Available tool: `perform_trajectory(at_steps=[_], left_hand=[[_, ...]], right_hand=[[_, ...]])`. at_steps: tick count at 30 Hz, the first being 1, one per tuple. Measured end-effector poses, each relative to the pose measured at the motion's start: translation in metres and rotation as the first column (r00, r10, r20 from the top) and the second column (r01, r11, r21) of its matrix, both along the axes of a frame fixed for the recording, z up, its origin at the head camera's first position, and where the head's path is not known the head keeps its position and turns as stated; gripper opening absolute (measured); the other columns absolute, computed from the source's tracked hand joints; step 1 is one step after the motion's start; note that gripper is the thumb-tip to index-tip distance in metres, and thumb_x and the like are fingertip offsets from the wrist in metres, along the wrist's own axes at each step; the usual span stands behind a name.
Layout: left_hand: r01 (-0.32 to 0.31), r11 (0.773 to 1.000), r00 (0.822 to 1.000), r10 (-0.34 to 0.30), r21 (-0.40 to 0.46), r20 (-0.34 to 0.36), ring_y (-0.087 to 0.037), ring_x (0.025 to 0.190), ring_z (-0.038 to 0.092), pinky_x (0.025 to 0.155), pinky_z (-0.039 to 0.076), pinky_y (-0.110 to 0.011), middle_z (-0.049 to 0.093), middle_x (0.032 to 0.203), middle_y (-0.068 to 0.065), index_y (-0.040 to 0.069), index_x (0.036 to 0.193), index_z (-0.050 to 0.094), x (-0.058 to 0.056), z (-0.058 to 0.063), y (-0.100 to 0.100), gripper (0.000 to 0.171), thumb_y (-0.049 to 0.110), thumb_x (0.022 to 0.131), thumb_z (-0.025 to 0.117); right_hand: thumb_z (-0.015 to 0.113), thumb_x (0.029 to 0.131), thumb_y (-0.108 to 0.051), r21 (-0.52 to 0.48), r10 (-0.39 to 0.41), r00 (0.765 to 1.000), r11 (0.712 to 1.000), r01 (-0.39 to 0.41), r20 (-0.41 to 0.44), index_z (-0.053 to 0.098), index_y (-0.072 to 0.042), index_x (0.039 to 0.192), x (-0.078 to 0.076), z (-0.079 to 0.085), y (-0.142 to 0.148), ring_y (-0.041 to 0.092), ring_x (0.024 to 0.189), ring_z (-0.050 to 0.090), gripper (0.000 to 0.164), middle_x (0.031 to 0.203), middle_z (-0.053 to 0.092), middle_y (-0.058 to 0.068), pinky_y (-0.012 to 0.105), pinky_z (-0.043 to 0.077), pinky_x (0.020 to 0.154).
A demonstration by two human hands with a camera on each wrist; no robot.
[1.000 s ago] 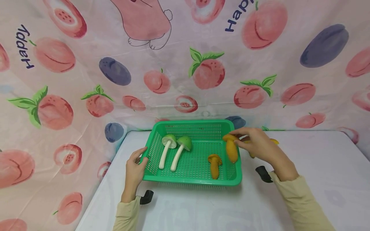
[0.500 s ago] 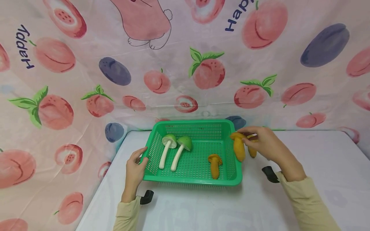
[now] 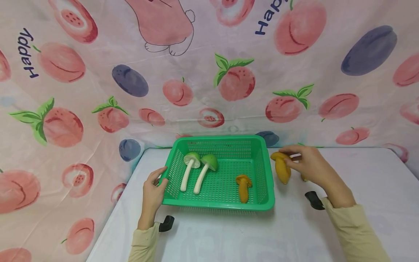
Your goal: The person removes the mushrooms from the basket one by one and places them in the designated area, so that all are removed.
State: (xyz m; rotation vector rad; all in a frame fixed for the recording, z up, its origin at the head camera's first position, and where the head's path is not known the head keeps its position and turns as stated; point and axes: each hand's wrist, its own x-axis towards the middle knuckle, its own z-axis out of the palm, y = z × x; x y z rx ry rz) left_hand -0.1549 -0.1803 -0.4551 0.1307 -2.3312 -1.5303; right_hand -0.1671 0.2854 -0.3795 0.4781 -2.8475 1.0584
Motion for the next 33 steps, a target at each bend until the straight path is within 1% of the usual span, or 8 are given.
perform_trajectory(at_steps=[3,8,13,17,20,25,29,33], left_hand=[[0.0,1.0,1.0,0.0,0.003,0.001,-0.03,0.112,0.059,0.097,0.047,-0.051,0.059,0.135,-0.009,0.009,0.13,0.066,0.0,0.001,0.0,0.043,0.0,0.09,0.057],[0.0,1.0,1.0,0.0,0.001,0.009,-0.03,0.11,0.059,0.095,0.048,-0.05,0.059,0.135,-0.008,0.01,0.131,0.066,0.0,0.001,0.0,0.043,0.001,0.09,0.056],[-0.002,1.0,1.0,0.002,0.0,0.008,-0.03,0.112,0.059,0.096,0.048,-0.05,0.059,0.135,-0.008,0.01,0.13,0.066,0.0,0.001,0.0,0.042,0.0,0.09,0.056],[-0.003,1.0,1.0,0.003,-0.008,0.004,-0.029,0.108,0.06,0.092,0.049,-0.047,0.059,0.135,-0.009,0.009,0.131,0.066,0.001,0.0,0.0,0.043,0.0,0.09,0.056],[0.001,1.0,1.0,-0.001,-0.015,0.003,-0.028,0.105,0.061,0.089,0.049,-0.045,0.059,0.135,-0.008,0.009,0.131,0.065,0.001,-0.001,-0.001,0.043,0.0,0.091,0.055],[0.005,1.0,1.0,-0.005,-0.006,-0.003,-0.028,0.106,0.061,0.092,0.048,-0.046,0.059,0.135,-0.009,0.009,0.131,0.065,0.0,-0.001,-0.001,0.042,0.0,0.091,0.055],[0.008,1.0,1.0,-0.008,0.0,-0.008,-0.029,0.109,0.06,0.094,0.048,-0.048,0.058,0.135,-0.01,0.008,0.131,0.065,0.001,0.0,-0.001,0.042,-0.001,0.091,0.056],[0.007,1.0,1.0,-0.007,-0.004,-0.004,-0.029,0.109,0.06,0.094,0.048,-0.047,0.058,0.136,-0.01,0.008,0.132,0.065,0.001,0.0,0.0,0.042,-0.001,0.092,0.056]], right_hand=[[0.067,0.093,-0.008,0.0,-0.008,1.0,1.0,0.008,0.009,0.066,0.001,0.125,0.0,-0.004,0.008,0.048,0.102,0.066,0.033,0.12,0.066,0.025,0.045,0.058,0.076],[0.069,0.09,-0.004,0.013,-0.023,1.0,1.0,0.023,-0.008,0.066,0.002,0.123,0.0,-0.011,0.018,0.049,0.103,0.065,0.034,0.12,0.065,0.028,0.044,0.058,0.075],[0.07,0.088,-0.001,0.022,-0.036,0.998,0.999,0.037,-0.05,0.067,0.004,0.12,-0.001,-0.017,0.027,0.045,0.101,0.065,0.033,0.116,0.067,0.028,0.04,0.059,0.072],[0.072,0.085,0.002,0.043,-0.039,0.995,0.998,0.043,-0.097,0.069,0.005,0.117,-0.003,-0.021,0.033,0.042,0.098,0.064,0.032,0.111,0.07,0.025,0.036,0.059,0.071],[0.072,0.085,0.002,0.053,-0.041,0.995,0.998,0.046,-0.095,0.069,0.006,0.116,-0.005,-0.024,0.037,0.043,0.097,0.065,0.032,0.109,0.07,0.025,0.038,0.059,0.07],[0.073,0.085,0.001,0.067,-0.055,0.996,0.996,0.06,-0.071,0.067,0.007,0.118,-0.007,-0.029,0.046,0.047,0.098,0.065,0.034,0.11,0.069,0.027,0.044,0.058,0.071],[0.075,0.084,0.0,0.084,-0.075,0.993,0.993,0.082,-0.088,0.068,0.007,0.116,-0.009,-0.033,0.054,0.046,0.098,0.064,0.034,0.109,0.069,0.028,0.042,0.058,0.069],[0.076,0.082,0.001,0.09,-0.088,0.991,0.991,0.098,-0.104,0.069,0.007,0.115,-0.01,-0.036,0.061,0.047,0.096,0.064,0.034,0.109,0.068,0.029,0.042,0.058,0.068]])
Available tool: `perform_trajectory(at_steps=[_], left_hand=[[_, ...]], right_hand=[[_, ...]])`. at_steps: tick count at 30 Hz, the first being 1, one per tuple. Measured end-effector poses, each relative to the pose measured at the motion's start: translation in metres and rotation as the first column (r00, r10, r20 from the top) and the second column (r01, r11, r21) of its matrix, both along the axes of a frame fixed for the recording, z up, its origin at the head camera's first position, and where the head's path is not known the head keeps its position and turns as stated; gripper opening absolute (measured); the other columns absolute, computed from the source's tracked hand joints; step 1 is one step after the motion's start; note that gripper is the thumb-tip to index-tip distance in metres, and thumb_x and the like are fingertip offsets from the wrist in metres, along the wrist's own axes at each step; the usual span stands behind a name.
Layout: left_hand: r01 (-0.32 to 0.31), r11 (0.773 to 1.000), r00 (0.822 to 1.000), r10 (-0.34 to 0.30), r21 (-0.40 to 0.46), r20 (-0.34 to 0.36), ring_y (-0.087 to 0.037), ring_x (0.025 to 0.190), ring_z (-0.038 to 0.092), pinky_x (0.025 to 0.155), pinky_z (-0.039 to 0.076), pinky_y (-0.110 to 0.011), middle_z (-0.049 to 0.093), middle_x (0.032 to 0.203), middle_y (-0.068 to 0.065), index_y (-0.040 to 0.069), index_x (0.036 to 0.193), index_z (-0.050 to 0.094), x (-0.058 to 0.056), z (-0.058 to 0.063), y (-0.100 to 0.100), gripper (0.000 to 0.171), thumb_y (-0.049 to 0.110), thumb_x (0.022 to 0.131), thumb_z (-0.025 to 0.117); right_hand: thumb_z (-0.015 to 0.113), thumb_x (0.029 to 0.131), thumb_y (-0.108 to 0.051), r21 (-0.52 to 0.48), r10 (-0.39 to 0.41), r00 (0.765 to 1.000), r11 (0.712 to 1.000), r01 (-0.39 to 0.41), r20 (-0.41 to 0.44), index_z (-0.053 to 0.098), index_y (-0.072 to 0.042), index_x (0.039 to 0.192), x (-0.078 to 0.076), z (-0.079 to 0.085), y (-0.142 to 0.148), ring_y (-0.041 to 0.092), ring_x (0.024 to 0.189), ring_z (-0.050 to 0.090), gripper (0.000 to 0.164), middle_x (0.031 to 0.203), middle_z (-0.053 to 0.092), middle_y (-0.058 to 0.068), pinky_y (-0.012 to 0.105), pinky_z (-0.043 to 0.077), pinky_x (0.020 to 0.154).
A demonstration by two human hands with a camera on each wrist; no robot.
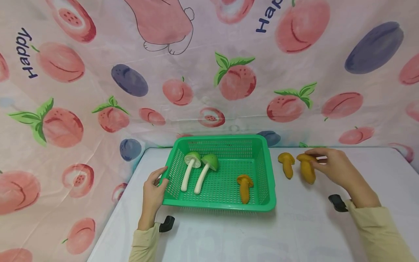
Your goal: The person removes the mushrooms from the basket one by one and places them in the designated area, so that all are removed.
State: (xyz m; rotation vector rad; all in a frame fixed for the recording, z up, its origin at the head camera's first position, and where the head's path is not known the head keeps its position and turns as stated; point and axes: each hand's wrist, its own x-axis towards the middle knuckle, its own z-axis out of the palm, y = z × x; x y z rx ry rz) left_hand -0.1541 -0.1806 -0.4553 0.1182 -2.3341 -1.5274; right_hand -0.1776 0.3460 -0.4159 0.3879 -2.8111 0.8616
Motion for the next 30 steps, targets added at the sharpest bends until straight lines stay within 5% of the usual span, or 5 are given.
perform_trajectory(at_steps=[3,6,8,14,30], left_hand=[[0.0,1.0,1.0,0.0,0.002,0.004,-0.029,0.107,0.06,0.092,0.049,-0.046,0.058,0.136,-0.01,0.009,0.132,0.064,0.001,0.001,0.0,0.042,0.0,0.092,0.055],[0.0,1.0,1.0,0.0,0.007,0.008,-0.029,0.106,0.06,0.09,0.049,-0.045,0.058,0.136,-0.01,0.008,0.132,0.064,0.001,0.001,-0.001,0.042,0.0,0.092,0.056],[-0.001,1.0,1.0,0.001,0.007,0.008,-0.029,0.107,0.06,0.091,0.049,-0.045,0.058,0.136,-0.01,0.008,0.132,0.064,0.002,0.002,-0.002,0.042,0.0,0.092,0.056],[-0.009,1.0,1.0,0.009,0.011,0.012,-0.028,0.111,0.059,0.094,0.048,-0.048,0.058,0.136,-0.008,0.009,0.131,0.065,0.0,-0.002,-0.001,0.041,0.0,0.092,0.057],[-0.012,1.0,1.0,0.012,-0.014,0.027,-0.029,0.107,0.061,0.091,0.05,-0.047,0.058,0.137,-0.007,0.011,0.132,0.065,0.0,0.002,0.0,0.041,0.002,0.093,0.057]], right_hand=[[0.076,0.081,0.002,0.0,-0.007,1.0,1.0,0.007,-0.004,0.069,0.007,0.114,-0.002,-0.002,0.004,0.045,0.093,0.066,0.033,0.108,0.068,0.03,0.042,0.058,0.067],[0.077,0.08,0.002,0.008,-0.017,1.0,1.0,0.017,-0.012,0.07,0.006,0.112,-0.003,-0.003,0.01,0.022,0.083,0.071,0.032,0.106,0.069,0.029,0.033,0.058,0.064],[0.077,0.08,0.002,0.013,-0.025,1.0,1.0,0.025,-0.016,0.071,0.006,0.111,-0.004,-0.004,0.013,0.019,0.08,0.071,0.032,0.106,0.069,0.029,0.029,0.057,0.062],[0.075,0.082,0.001,0.031,-0.06,0.998,0.998,0.06,0.017,0.069,0.01,0.111,-0.005,-0.011,0.02,0.048,0.093,0.064,0.031,0.107,0.067,0.032,0.043,0.057,0.066],[0.073,0.083,0.003,0.064,-0.158,0.986,0.986,0.155,0.06,0.064,0.016,0.11,-0.009,-0.018,0.035,0.055,0.094,0.06,0.032,0.105,0.063,0.038,0.055,0.054,0.07]])
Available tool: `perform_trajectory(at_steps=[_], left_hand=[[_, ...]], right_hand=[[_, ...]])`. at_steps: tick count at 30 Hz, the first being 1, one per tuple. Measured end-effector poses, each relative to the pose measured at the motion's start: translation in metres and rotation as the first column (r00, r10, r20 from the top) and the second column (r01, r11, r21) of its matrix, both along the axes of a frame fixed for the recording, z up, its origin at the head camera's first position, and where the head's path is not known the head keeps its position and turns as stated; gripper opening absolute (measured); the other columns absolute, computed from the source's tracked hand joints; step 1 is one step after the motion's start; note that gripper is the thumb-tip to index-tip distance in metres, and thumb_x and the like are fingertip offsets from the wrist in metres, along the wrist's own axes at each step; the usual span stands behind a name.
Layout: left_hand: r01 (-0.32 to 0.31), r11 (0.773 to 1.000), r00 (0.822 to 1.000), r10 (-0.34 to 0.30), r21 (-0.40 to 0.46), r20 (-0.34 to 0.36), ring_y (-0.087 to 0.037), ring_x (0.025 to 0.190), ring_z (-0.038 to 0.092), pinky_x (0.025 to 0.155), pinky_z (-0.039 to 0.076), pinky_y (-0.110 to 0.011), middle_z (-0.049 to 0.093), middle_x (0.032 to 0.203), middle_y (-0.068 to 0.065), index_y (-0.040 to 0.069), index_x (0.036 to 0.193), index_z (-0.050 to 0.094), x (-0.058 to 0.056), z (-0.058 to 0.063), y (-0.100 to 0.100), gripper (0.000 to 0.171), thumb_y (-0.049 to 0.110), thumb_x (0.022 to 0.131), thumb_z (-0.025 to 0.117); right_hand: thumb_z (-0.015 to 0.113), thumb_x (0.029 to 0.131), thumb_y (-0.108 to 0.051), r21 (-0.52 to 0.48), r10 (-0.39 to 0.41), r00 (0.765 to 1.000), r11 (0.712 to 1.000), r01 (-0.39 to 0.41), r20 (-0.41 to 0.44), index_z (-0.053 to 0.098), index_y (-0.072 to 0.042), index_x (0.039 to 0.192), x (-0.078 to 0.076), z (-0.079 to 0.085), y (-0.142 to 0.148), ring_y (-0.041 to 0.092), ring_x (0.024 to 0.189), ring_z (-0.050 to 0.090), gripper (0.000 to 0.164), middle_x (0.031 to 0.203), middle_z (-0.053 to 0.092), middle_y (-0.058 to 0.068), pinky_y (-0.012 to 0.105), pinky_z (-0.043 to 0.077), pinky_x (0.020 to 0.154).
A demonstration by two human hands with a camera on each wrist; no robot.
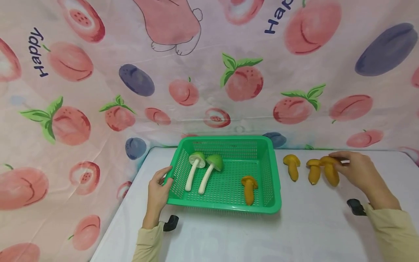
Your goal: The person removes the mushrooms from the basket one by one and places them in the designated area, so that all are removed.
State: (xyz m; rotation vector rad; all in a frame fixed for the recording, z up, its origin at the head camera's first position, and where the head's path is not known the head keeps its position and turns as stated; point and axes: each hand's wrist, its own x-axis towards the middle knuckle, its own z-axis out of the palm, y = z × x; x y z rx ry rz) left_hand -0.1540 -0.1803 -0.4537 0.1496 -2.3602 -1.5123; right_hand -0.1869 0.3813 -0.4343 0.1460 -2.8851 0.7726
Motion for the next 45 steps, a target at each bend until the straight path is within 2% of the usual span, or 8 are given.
perform_trajectory(at_steps=[6,12,20,29,37,45], left_hand=[[-0.002,1.0,1.0,0.002,0.006,0.003,-0.028,0.105,0.061,0.089,0.049,-0.046,0.058,0.137,-0.005,0.013,0.131,0.066,0.001,0.0,0.001,0.041,0.003,0.092,0.057],[0.002,1.0,1.0,-0.002,0.014,0.001,-0.027,0.104,0.061,0.086,0.05,-0.044,0.058,0.136,-0.005,0.013,0.131,0.066,0.001,-0.002,0.001,0.041,0.002,0.093,0.057],[0.007,1.0,1.0,-0.007,0.024,-0.004,-0.027,0.104,0.061,0.087,0.05,-0.044,0.058,0.136,-0.005,0.013,0.131,0.066,0.001,-0.004,0.001,0.041,0.002,0.093,0.057],[0.011,1.0,1.0,-0.011,0.022,-0.022,-0.03,0.111,0.06,0.095,0.049,-0.051,0.058,0.136,-0.008,0.011,0.13,0.066,0.001,-0.001,0.001,0.041,0.0,0.092,0.058],[0.014,1.0,1.0,-0.013,0.011,-0.023,-0.029,0.105,0.061,0.09,0.05,-0.047,0.058,0.136,-0.008,0.011,0.13,0.066,0.0,0.002,0.002,0.041,0.001,0.091,0.058],[0.017,1.0,1.0,-0.017,0.02,-0.022,-0.029,0.105,0.062,0.091,0.049,-0.047,0.058,0.136,-0.007,0.012,0.131,0.066,0.0,0.0,0.001,0.041,0.0,0.092,0.058]], right_hand=[[0.073,0.082,0.003,0.013,-0.025,1.0,1.0,0.025,0.005,0.064,0.018,0.108,-0.001,-0.003,0.006,0.056,0.092,0.059,0.031,0.102,0.063,0.039,0.061,0.052,0.073],[0.071,0.083,0.004,0.018,-0.025,1.0,1.0,0.025,0.015,0.063,0.019,0.108,-0.003,-0.009,0.014,0.055,0.09,0.059,0.03,0.101,0.063,0.039,0.061,0.052,0.073],[0.069,0.086,0.002,0.029,-0.078,0.992,0.997,0.075,0.1,0.06,0.018,0.112,-0.003,-0.013,0.019,0.056,0.092,0.055,0.032,0.103,0.061,0.04,0.068,0.046,0.078],[0.064,0.09,0.001,0.026,-0.111,0.984,0.994,0.109,0.138,0.057,0.018,0.115,-0.006,-0.02,0.023,0.057,0.096,0.052,0.031,0.111,0.057,0.043,0.071,0.041,0.083],[0.06,0.094,-0.002,0.005,-0.089,0.983,0.996,0.089,0.158,0.054,0.019,0.118,-0.01,-0.026,0.031,0.061,0.104,0.047,0.033,0.117,0.052,0.046,0.073,0.039,0.085],[0.058,0.097,-0.004,-0.008,-0.075,0.979,0.997,0.078,0.192,0.051,0.02,0.12,-0.014,-0.031,0.033,0.061,0.105,0.047,0.033,0.119,0.049,0.046,0.073,0.039,0.086]])
